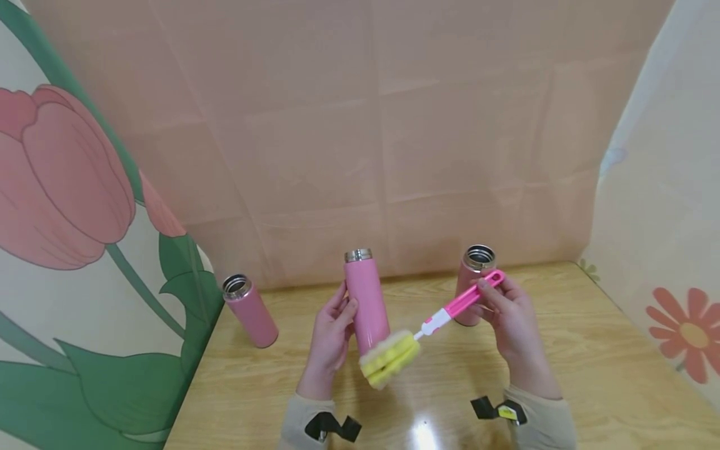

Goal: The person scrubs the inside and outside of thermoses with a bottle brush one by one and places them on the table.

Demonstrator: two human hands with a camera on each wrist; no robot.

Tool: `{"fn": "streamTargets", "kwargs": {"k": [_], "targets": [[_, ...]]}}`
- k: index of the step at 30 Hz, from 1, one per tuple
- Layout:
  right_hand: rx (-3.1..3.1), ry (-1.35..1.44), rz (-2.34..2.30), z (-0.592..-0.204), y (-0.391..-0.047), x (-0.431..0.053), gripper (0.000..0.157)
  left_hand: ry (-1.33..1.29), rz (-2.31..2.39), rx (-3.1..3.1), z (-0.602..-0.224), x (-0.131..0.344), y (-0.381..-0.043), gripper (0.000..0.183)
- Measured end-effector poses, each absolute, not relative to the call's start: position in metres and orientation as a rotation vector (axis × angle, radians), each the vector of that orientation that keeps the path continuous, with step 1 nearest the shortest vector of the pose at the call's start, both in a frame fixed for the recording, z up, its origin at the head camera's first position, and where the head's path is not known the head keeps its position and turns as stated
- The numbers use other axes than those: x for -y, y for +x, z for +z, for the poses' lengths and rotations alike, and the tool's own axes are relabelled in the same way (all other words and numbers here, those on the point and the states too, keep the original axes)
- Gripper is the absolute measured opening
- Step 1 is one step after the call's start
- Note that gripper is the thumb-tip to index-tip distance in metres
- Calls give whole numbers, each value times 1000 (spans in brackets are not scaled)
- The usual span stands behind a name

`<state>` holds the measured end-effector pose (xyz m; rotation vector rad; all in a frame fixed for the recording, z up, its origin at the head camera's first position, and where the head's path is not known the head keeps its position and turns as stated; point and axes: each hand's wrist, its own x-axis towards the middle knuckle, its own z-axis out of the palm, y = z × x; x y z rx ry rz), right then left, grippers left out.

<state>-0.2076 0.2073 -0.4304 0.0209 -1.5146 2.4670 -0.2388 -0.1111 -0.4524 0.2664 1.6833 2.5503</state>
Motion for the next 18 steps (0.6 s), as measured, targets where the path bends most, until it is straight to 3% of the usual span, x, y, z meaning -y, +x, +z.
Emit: {"fn": "streamTargets", "kwargs": {"k": [12,18], "targets": [[836,-186,2566,-423,-210,-206,12,415,2430,-1717,-451,114,-236,59],[688,-249,2546,-420,-210,-203,27,567,2341,-1677,-452,112,-232,64]]}}
